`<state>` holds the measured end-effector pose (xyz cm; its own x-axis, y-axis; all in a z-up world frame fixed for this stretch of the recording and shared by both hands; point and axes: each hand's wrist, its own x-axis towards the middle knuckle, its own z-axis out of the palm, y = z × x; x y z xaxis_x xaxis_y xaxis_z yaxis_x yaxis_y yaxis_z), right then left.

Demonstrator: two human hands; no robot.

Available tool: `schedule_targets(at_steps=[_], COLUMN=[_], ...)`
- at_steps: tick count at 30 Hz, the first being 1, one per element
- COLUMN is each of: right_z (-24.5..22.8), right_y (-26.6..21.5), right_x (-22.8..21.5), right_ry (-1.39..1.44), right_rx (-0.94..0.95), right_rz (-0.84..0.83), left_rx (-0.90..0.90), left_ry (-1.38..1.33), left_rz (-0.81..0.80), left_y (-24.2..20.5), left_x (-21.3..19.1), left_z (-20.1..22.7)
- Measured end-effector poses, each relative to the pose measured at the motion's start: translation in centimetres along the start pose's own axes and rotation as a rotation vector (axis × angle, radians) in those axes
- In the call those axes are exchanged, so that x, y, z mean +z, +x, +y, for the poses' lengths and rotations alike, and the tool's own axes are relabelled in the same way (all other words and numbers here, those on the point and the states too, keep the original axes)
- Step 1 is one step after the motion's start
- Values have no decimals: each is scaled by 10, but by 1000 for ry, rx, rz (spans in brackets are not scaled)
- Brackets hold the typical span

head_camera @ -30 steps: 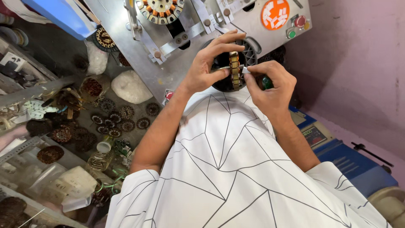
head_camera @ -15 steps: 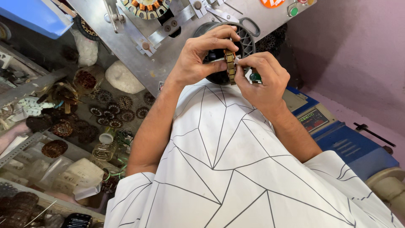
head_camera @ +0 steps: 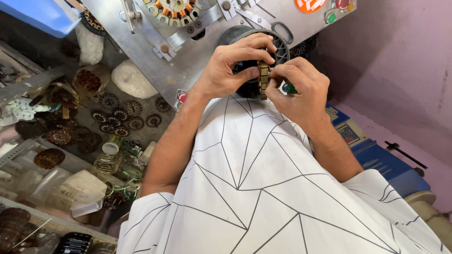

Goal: The person uses a green-handled screwdriver to tighten screws on a cylindrical motor stator assembly. They repeatedly rotate the stator and adjust its position on a workbench while using the screwdriver to secure components.

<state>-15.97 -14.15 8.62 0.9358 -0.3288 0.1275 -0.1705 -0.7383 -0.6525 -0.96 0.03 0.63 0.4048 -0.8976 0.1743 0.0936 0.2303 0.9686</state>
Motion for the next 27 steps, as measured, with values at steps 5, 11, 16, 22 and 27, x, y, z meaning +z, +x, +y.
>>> schedule_targets(at_steps=[5,11,16,22,27], right_z=[6,31,42,46,43], right_y=[9,27,31,39,41], right_x=[-9,-28,-20,-9,-8], right_ry=[101,480,480,481,512], right_rx=[93,300,369,595,615], right_rz=[-123,-374,-383,-419,-423], left_rx=[10,28,26,-11,-19], left_ry=[-24,-65,-164,-234,-195], left_rz=[-9,-49,-89,-104,-87], left_y=[0,-1,-4,-9,-9], left_x=[-2,-7,-10,-9,-13], left_z=[0,-3,-15,-19,-18])
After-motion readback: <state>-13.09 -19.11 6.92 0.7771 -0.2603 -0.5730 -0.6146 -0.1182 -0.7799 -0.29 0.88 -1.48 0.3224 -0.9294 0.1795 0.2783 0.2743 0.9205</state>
